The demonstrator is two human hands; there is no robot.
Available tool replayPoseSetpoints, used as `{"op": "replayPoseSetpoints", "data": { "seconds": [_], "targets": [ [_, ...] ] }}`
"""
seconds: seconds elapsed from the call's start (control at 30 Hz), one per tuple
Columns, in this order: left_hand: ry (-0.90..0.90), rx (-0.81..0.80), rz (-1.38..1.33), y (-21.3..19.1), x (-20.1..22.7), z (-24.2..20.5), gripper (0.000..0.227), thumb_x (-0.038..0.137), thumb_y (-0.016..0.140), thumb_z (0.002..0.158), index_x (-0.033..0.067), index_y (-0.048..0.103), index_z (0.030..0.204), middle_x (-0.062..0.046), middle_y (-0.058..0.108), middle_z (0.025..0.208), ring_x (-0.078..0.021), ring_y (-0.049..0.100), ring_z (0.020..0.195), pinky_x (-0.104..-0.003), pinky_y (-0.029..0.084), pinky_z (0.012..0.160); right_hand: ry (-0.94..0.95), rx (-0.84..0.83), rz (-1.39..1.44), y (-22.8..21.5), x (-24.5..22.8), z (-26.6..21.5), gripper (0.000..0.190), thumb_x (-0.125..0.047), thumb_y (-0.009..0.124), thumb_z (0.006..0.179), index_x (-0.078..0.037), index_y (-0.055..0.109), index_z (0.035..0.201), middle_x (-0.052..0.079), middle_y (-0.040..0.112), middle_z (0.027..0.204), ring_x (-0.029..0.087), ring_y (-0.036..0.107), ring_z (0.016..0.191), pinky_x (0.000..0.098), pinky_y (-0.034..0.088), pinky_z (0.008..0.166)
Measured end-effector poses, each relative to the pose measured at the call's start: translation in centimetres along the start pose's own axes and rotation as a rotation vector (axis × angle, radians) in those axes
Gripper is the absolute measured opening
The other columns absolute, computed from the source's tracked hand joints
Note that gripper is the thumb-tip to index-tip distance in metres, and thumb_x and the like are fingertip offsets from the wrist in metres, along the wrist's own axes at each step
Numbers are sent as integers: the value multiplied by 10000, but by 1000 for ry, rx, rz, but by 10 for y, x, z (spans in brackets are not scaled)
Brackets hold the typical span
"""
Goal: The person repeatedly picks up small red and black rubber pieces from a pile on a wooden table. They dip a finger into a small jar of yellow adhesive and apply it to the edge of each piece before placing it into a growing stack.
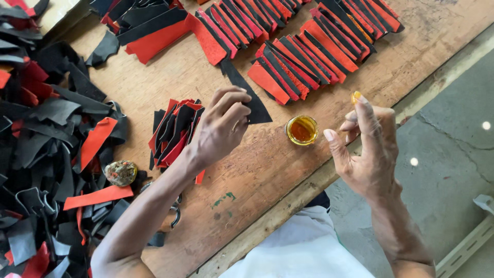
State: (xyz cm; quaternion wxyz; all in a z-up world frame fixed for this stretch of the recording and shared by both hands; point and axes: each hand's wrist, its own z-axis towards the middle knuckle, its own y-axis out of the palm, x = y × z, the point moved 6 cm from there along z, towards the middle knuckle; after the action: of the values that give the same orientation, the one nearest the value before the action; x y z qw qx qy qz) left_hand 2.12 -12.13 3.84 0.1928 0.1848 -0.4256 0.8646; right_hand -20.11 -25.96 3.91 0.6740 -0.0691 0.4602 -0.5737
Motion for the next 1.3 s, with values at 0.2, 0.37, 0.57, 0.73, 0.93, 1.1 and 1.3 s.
{"op": "replayPoseSetpoints", "data": {
  "seconds": [0.2,0.37,0.57,0.73,0.93,1.1,1.3],
  "targets": [
    [-43,-47,-40,23,-19,24,375,-115,765,703,19,546,977,-140,546,1190,-358,540,1231,-451,504,1006,30,-15,5,6,17,-2,763,-75,769,1010,-100,317,1624,102,507,1202,133,578,926,214,553,688],
    [-108,-39,-81,35,-25,34,367,-115,762,719,19,538,977,-144,542,1193,-352,551,1181,-438,507,977,46,-30,18,13,32,-4,746,-114,766,1002,-99,331,1607,93,511,1173,122,572,898,187,545,651],
    [-211,-8,-100,46,-37,33,358,-114,759,699,23,537,943,-135,562,1185,-345,565,1142,-440,505,952,50,-34,5,15,41,-5,719,-139,754,1008,-76,340,1592,85,516,1136,135,568,935,182,541,635],
    [-201,-44,-94,53,-43,27,320,-130,698,704,15,554,950,-153,572,1161,-354,563,1131,-456,501,952,77,-52,24,16,42,-6,698,-136,748,1022,-78,354,1595,84,515,1155,117,572,901,191,550,673],
    [-173,-188,-74,49,-40,24,330,-176,563,708,2,582,984,-171,613,1222,-351,585,1121,-447,503,952,41,-222,-10,17,31,4,679,-170,770,960,-122,432,1546,99,465,1262,170,518,1089,254,552,828],
    [-204,-197,38,7,-23,6,372,-143,592,833,0,635,1174,-175,606,1195,-359,576,1162,-441,499,1001,-211,-485,-267,9,-1,18,657,-418,830,734,-201,644,1327,154,378,1449,328,353,1315,487,408,1140],
    [-502,-405,349,-16,-12,-50,369,60,754,818,-37,635,1154,-190,580,1112,-346,570,1037,-462,493,897,-192,-714,-361,19,-16,35,643,-471,806,689,-108,682,1205,157,297,1504,349,266,1385,474,297,1196]
  ]
}}
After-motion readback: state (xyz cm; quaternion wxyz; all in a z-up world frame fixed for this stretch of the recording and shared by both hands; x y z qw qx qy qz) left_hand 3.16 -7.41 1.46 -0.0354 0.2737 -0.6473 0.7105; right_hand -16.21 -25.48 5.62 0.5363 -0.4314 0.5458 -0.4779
